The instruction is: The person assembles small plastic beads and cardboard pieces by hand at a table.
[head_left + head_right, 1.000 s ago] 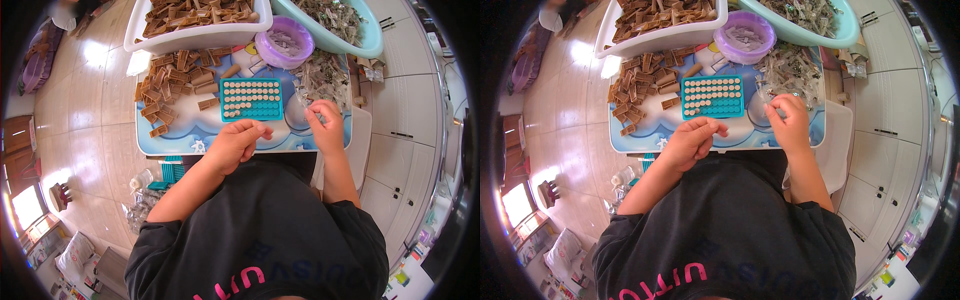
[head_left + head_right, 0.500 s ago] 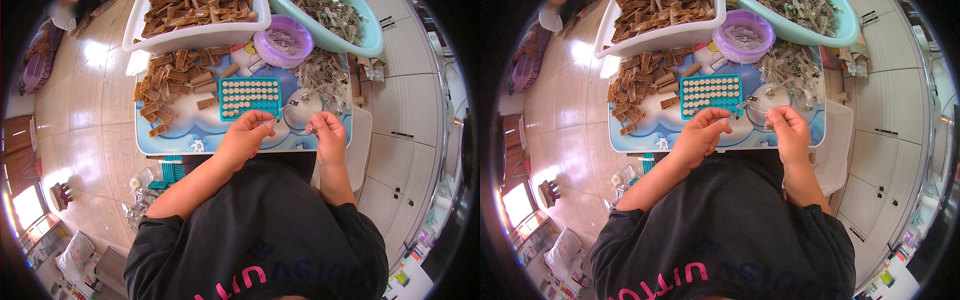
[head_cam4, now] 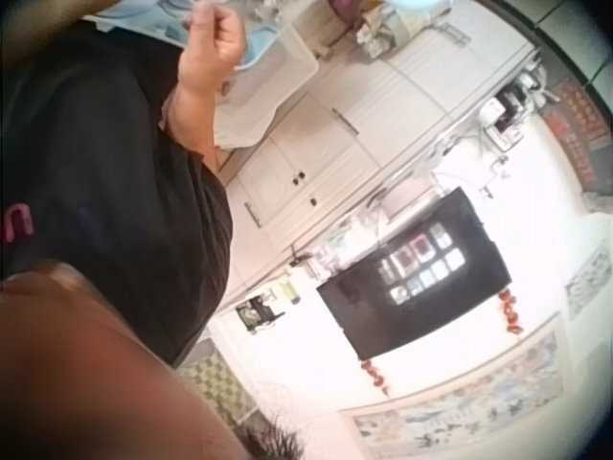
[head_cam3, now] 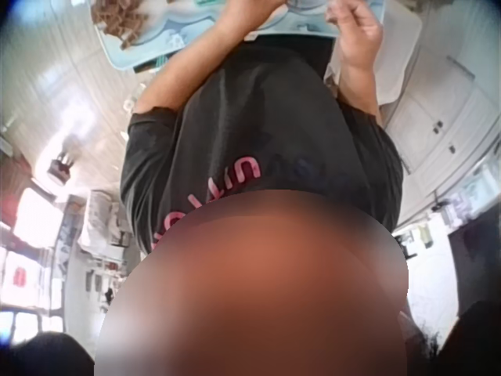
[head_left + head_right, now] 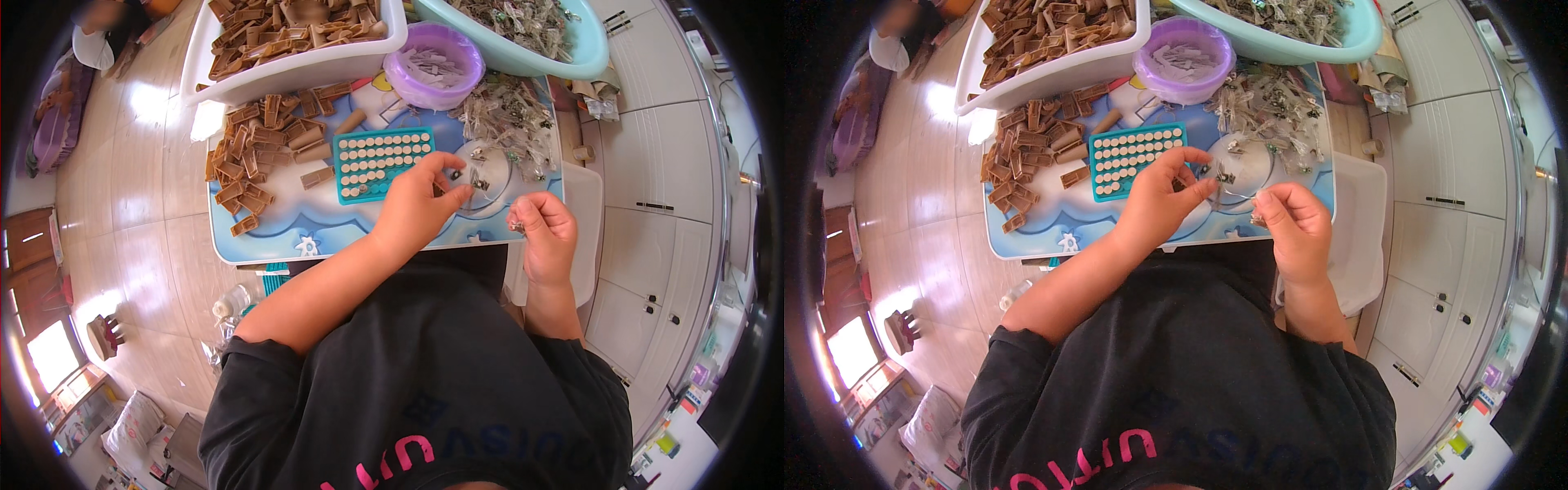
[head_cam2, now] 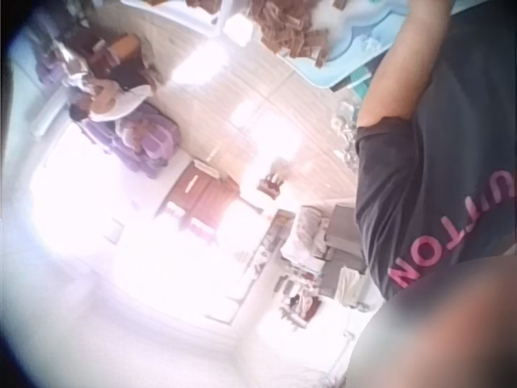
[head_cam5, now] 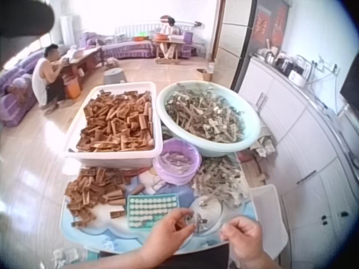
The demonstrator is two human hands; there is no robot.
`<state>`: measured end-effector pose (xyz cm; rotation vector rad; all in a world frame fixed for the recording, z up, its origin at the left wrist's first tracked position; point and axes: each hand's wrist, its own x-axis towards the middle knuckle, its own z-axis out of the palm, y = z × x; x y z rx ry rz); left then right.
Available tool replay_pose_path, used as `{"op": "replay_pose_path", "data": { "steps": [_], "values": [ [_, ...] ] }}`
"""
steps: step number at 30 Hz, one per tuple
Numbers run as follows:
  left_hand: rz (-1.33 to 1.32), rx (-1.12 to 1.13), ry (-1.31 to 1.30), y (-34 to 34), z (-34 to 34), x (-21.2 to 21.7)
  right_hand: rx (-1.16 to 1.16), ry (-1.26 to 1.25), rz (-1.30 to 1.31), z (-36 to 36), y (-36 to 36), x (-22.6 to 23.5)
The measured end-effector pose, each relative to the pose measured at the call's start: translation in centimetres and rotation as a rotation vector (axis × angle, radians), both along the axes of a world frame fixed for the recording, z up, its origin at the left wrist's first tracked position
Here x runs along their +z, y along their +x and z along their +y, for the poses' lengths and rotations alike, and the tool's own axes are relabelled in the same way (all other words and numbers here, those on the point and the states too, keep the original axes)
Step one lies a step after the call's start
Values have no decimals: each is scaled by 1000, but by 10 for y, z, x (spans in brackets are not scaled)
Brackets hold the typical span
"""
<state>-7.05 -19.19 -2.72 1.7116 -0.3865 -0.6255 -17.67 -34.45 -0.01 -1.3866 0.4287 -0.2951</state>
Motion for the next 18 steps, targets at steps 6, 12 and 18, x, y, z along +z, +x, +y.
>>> {"op": "replay_pose_path", "data": {
  "steps": [6,12,18],
  "values": [
    [-174,-16,42,3,-14,-8,-50,-24,5,-6,-2,-5],
    [156,-13,-216,-4,-21,-12,-64,-171,-15,-12,-3,-7],
    [880,-5,-539,-2,-7,8,20,-149,34,4,-4,-14]
  ]
}}
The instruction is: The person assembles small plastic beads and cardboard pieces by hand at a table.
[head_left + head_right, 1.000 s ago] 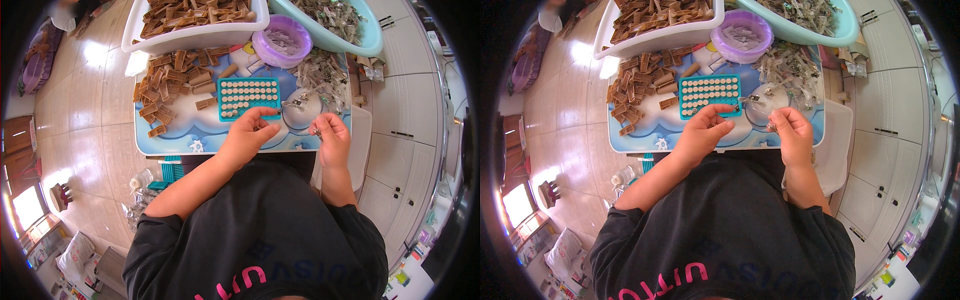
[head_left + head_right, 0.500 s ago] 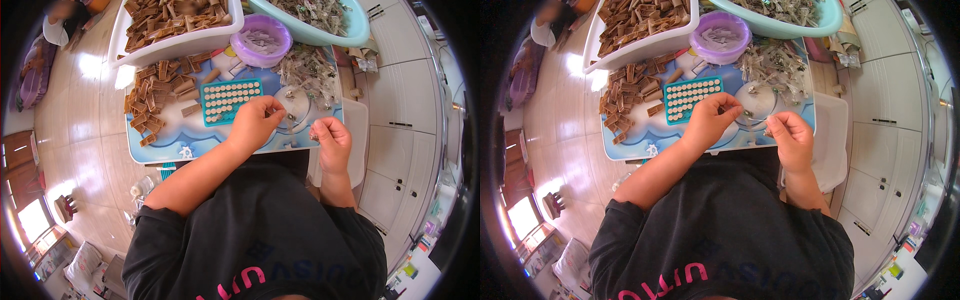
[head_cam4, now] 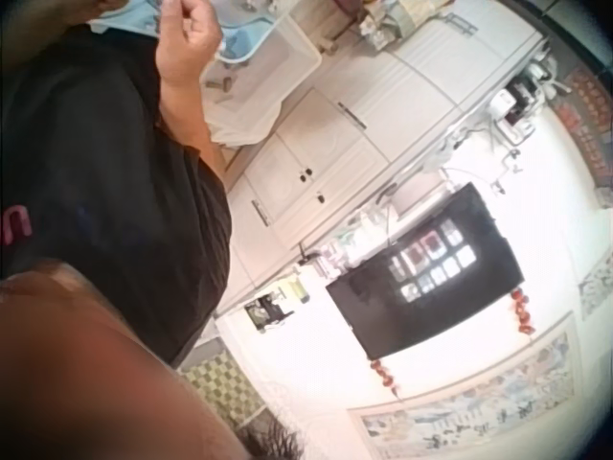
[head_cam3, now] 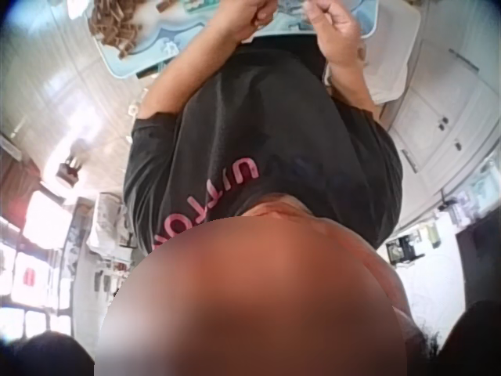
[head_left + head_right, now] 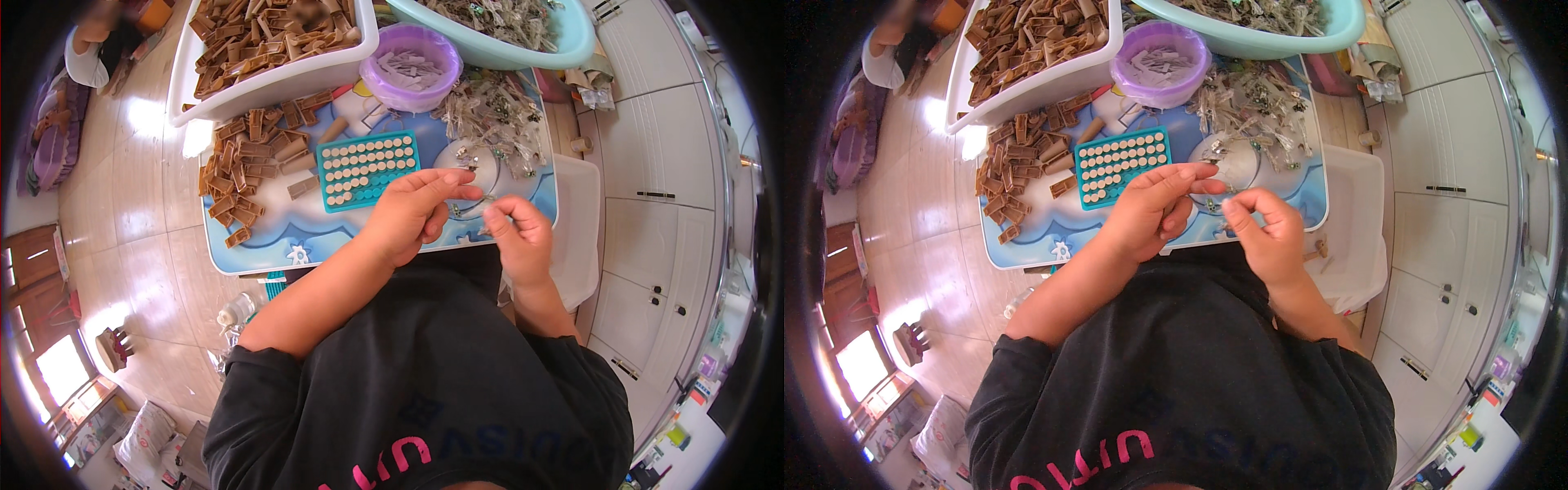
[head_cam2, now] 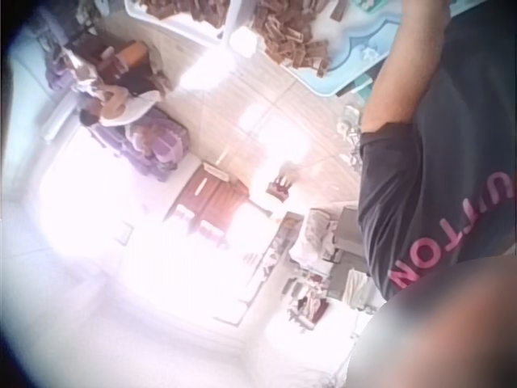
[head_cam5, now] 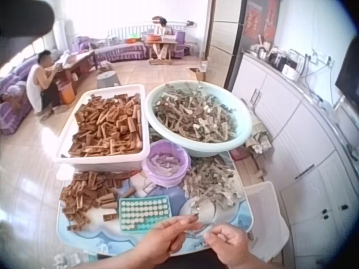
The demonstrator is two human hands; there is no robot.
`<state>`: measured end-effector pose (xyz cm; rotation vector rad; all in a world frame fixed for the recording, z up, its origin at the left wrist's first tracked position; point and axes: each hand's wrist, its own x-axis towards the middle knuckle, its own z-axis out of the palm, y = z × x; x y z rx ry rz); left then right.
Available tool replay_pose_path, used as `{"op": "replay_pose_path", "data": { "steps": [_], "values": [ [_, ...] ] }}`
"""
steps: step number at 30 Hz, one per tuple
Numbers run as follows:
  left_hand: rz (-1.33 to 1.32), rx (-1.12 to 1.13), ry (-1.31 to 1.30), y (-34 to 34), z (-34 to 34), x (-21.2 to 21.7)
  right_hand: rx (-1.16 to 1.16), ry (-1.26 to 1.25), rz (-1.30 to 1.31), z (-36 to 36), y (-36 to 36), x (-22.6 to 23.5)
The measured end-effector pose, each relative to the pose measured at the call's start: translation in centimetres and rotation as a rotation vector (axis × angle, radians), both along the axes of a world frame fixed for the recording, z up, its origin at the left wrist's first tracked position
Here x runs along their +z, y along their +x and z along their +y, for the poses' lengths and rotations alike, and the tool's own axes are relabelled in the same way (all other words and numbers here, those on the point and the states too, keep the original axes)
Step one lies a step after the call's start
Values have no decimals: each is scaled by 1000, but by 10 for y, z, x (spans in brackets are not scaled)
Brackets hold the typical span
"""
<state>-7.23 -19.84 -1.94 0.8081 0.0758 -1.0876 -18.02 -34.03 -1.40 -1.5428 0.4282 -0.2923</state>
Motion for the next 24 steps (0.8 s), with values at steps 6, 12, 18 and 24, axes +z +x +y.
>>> {"op": "replay_pose_path", "data": {
  "steps": [6,12,18,24],
  "values": [
    [4,-1,86,2,24,-2,398,-489,-6,14,6,-9],
    [-112,71,165,-6,46,3,281,-561,-133,27,25,-1],
    [-167,130,203,-3,60,11,247,-488,-178,42,30,10],
    [-386,87,359,-12,62,10,193,-533,-186,44,39,12]
  ]
}}
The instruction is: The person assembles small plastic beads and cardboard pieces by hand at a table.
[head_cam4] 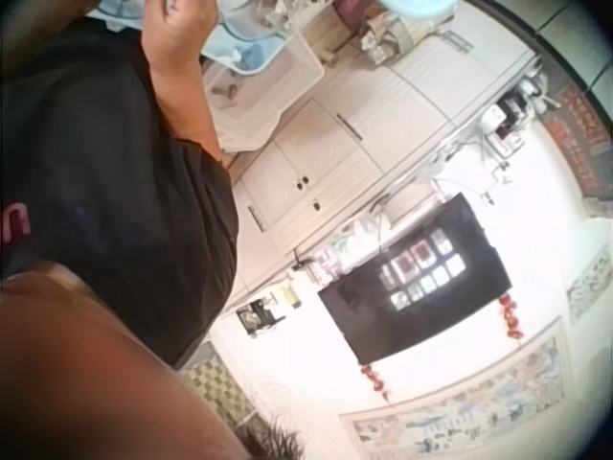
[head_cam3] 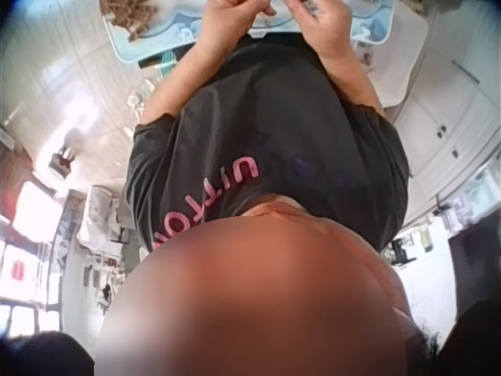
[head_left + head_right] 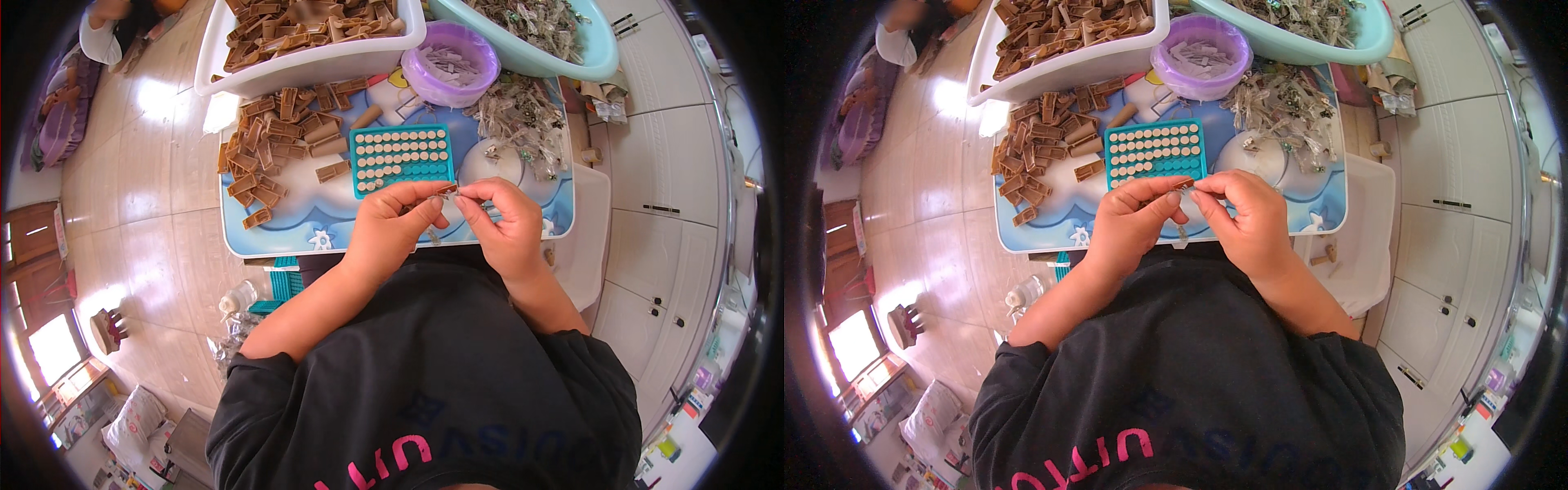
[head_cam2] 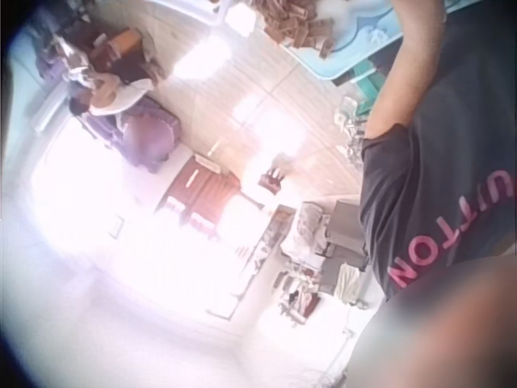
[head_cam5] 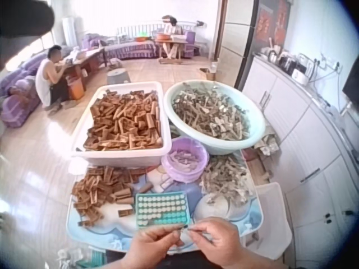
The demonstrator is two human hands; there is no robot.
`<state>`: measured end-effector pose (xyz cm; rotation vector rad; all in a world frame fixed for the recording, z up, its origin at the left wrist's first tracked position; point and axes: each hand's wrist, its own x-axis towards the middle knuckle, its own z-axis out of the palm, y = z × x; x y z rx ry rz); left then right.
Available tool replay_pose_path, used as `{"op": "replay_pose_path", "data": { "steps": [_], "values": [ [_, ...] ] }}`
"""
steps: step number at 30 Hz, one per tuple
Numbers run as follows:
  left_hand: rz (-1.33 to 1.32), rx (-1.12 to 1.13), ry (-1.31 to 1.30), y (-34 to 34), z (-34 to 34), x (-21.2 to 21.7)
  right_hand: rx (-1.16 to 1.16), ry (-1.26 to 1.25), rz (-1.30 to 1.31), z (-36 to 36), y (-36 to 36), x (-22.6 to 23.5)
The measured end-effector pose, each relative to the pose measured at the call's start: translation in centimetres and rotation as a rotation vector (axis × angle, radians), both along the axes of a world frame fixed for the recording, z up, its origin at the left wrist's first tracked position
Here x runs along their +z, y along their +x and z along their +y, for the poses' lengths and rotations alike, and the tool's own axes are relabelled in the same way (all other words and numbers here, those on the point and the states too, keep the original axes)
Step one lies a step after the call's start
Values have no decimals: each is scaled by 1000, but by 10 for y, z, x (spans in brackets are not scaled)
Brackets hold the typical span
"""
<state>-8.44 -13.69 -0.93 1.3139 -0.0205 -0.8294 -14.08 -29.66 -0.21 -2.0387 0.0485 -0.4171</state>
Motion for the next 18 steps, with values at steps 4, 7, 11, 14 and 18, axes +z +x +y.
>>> {"op": "replay_pose_path", "data": {
  "steps": [4,7,11,14,18],
  "values": [
    [-222,16,53,-5,-2,2,10,-291,-206,0,5,0],
    [-276,14,39,-6,-2,-2,48,-352,-245,2,6,2],
    [-359,33,95,-7,-2,-5,84,-376,-273,5,7,0],
    [-419,34,123,-8,-1,-4,67,-386,-222,6,7,1],
    [-450,34,155,-10,-2,-2,37,-400,-226,6,9,-1]
  ]
}}
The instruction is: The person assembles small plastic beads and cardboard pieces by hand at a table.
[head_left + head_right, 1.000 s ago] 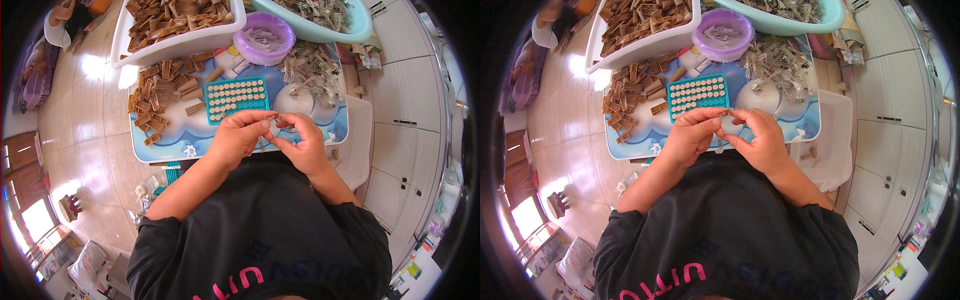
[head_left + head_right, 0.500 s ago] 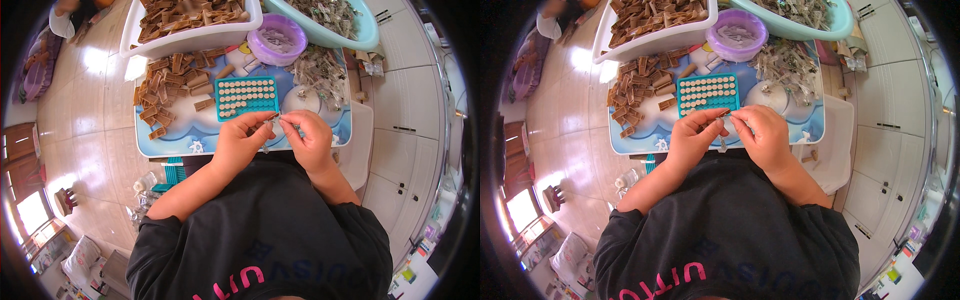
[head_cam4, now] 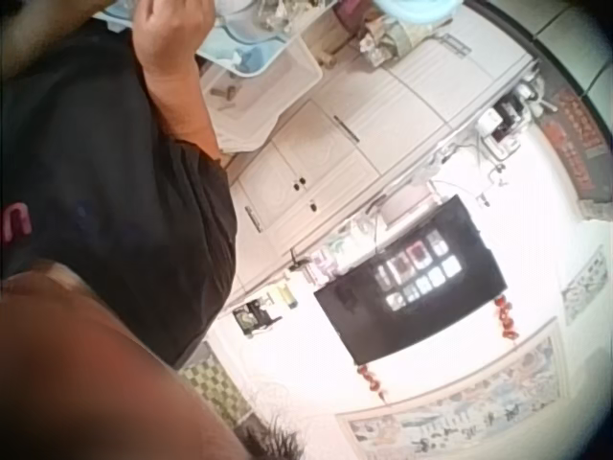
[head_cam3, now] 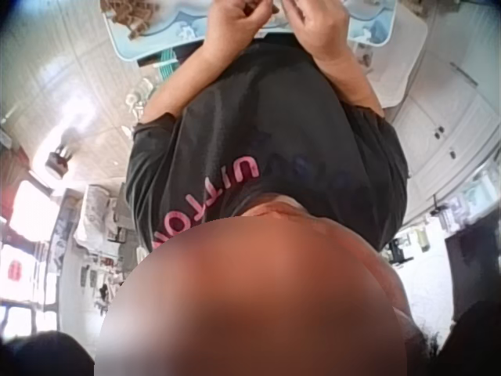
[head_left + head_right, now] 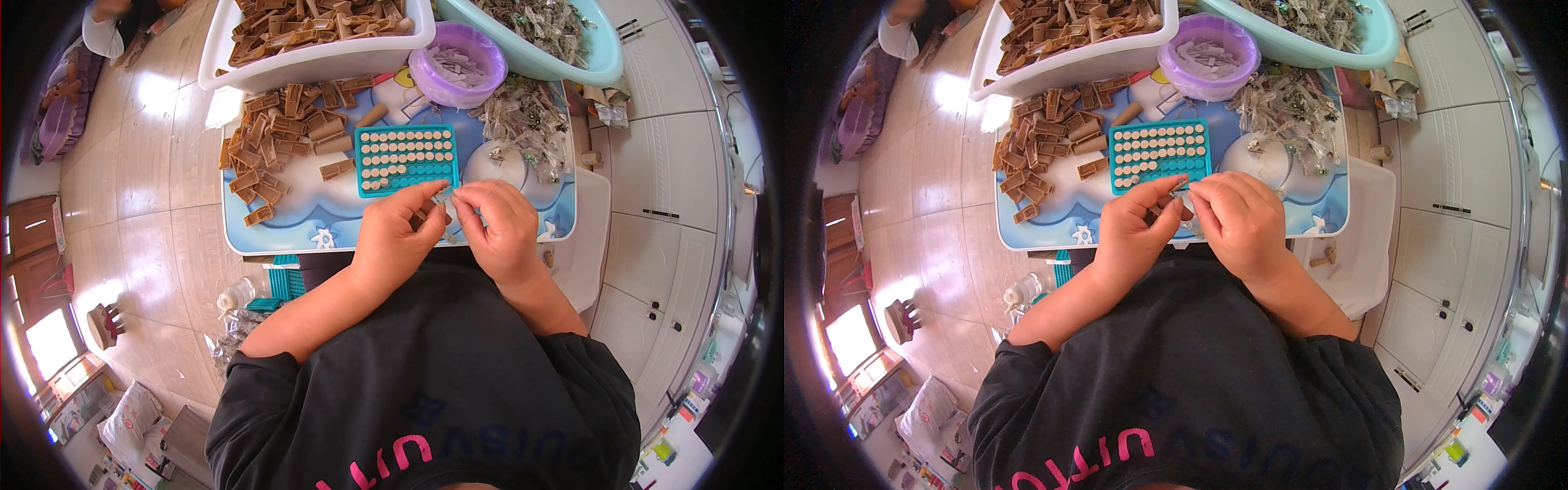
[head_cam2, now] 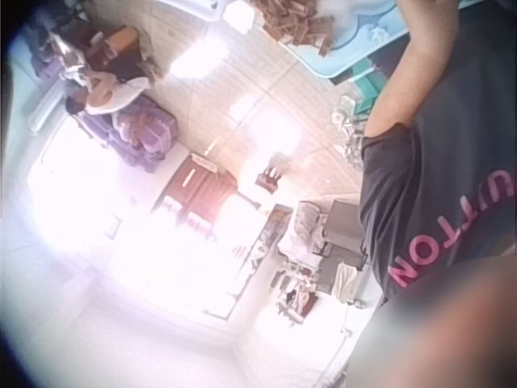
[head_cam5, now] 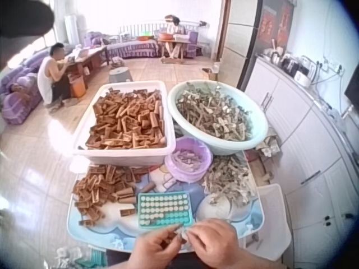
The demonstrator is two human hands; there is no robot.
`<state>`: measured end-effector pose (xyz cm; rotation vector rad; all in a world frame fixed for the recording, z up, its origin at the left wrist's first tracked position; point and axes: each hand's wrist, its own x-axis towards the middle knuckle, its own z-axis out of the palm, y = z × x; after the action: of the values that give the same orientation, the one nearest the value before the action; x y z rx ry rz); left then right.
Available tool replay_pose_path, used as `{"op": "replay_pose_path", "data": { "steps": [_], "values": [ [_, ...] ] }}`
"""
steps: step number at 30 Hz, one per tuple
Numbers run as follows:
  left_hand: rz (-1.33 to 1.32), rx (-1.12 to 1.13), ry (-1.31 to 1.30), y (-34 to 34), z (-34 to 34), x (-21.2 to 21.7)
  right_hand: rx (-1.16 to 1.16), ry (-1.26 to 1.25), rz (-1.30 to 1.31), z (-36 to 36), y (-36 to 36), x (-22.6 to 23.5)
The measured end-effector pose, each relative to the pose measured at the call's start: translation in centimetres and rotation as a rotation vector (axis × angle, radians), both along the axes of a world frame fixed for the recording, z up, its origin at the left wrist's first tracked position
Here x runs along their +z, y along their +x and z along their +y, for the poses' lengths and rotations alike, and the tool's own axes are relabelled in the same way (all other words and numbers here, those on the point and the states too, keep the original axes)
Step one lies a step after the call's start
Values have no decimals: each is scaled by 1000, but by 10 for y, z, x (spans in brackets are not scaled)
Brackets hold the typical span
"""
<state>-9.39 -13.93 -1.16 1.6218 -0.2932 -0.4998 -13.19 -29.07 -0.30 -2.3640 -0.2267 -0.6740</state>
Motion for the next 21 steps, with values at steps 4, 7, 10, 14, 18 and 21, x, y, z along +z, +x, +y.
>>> {"op": "replay_pose_path", "data": {
  "steps": [4,7,10,14,18,21],
  "values": [
    [-38,-31,40,1,3,3,-1,-7,-33,0,2,-2],
    [-121,-25,45,8,10,4,-88,167,46,-1,0,-2],
    [377,80,-384,24,18,-4,-12,582,233,-8,1,-6],
    [825,146,-605,26,20,-1,144,616,250,-3,7,-4],
    [871,152,-612,20,12,1,133,565,220,15,11,-10],
    [835,113,-596,17,10,-4,118,512,185,20,16,-13]
  ]
}}
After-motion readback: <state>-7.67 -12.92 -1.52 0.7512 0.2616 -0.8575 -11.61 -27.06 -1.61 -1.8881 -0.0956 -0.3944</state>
